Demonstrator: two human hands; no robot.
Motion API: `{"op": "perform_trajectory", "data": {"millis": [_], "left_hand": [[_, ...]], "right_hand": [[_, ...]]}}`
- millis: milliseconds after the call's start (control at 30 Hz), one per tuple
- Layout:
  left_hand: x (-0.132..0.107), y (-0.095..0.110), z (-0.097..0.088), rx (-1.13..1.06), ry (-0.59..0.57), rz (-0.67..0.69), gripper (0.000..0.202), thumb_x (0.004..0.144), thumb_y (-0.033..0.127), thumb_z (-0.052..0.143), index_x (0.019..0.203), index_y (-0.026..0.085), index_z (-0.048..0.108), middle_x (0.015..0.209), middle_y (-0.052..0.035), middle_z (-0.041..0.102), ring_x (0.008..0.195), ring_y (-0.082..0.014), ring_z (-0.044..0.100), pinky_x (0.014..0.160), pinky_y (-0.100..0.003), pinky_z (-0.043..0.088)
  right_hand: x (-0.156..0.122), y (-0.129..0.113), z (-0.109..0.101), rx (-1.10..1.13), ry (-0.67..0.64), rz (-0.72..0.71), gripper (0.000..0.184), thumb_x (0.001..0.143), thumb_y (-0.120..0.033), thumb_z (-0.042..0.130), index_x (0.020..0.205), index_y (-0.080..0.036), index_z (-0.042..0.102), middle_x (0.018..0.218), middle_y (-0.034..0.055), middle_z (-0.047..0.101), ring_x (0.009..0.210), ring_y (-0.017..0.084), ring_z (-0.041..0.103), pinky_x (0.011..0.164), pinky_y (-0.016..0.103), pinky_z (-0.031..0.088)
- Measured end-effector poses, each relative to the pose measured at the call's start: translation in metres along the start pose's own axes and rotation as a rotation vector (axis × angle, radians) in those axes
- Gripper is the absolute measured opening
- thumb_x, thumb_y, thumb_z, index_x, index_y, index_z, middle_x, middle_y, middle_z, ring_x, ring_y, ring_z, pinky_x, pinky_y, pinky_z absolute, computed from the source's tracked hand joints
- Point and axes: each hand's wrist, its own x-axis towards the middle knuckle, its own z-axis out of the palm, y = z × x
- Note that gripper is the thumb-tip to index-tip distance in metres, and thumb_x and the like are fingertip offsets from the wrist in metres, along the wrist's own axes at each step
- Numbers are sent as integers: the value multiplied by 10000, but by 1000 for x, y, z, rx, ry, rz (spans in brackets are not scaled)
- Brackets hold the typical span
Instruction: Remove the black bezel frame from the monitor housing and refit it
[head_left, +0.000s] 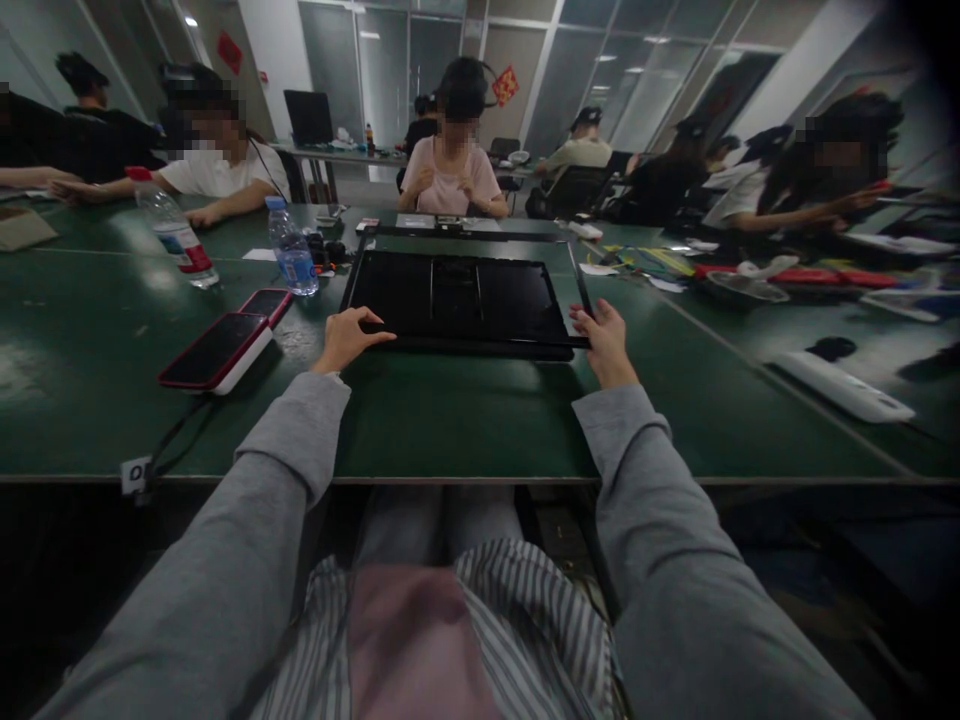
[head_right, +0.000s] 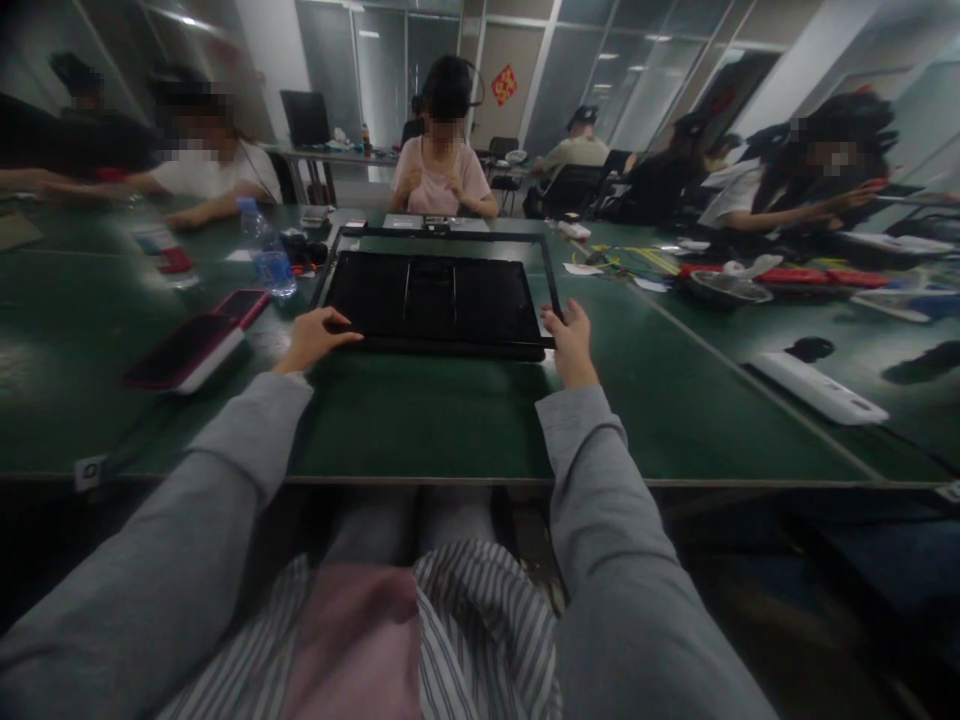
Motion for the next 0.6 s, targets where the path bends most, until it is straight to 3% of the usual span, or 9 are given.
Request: {"op": "perform_trajectory", "data": {"millis": [133,267,433,533,600], "left_hand": [[1,-8,5,27,-50,26,355,791,528,892,990,261,768,1104,-77,773,1113,-320,660,1042,-479,452],[-2,-9,8,83,-70,81,309,814,507,883,944,253,764,1148,-88,752,1212,-352,599,1101,-535,396],[-7,1,8,119,-71,105,338,861,584,818,984,272,779,1295,-103,703,1354,-385,498,1161,-596,323],[-4,-3,12,108,54,17,432,942,605,707,1217,276,753,1461,-137,622,1472,-386,417,1199,-584,317],[3,-13,16,65,148,-75,486,1004,532,632,1394,245,670,1526,-159,582,1516,-365,408,1228,-553,322]], "right_hand": [[1,20,11,-226,55,-142,548,938,-422,642,1443,-212,598,1467,146,646,1412,275,601,1247,556,430],[-2,33,16,-368,60,-159,516,944,-320,582,1437,-175,624,1520,156,616,1477,275,544,1308,526,348],[1,47,13,-368,63,-104,477,884,-206,581,1350,-164,673,1430,154,684,1397,263,616,1279,531,392],[6,55,11,-331,85,-45,469,840,-163,592,1297,-129,691,1354,164,725,1314,264,678,1233,526,453],[8,58,11,-313,86,-16,471,820,-161,608,1280,-122,698,1323,164,738,1296,273,690,1210,522,481]]}}
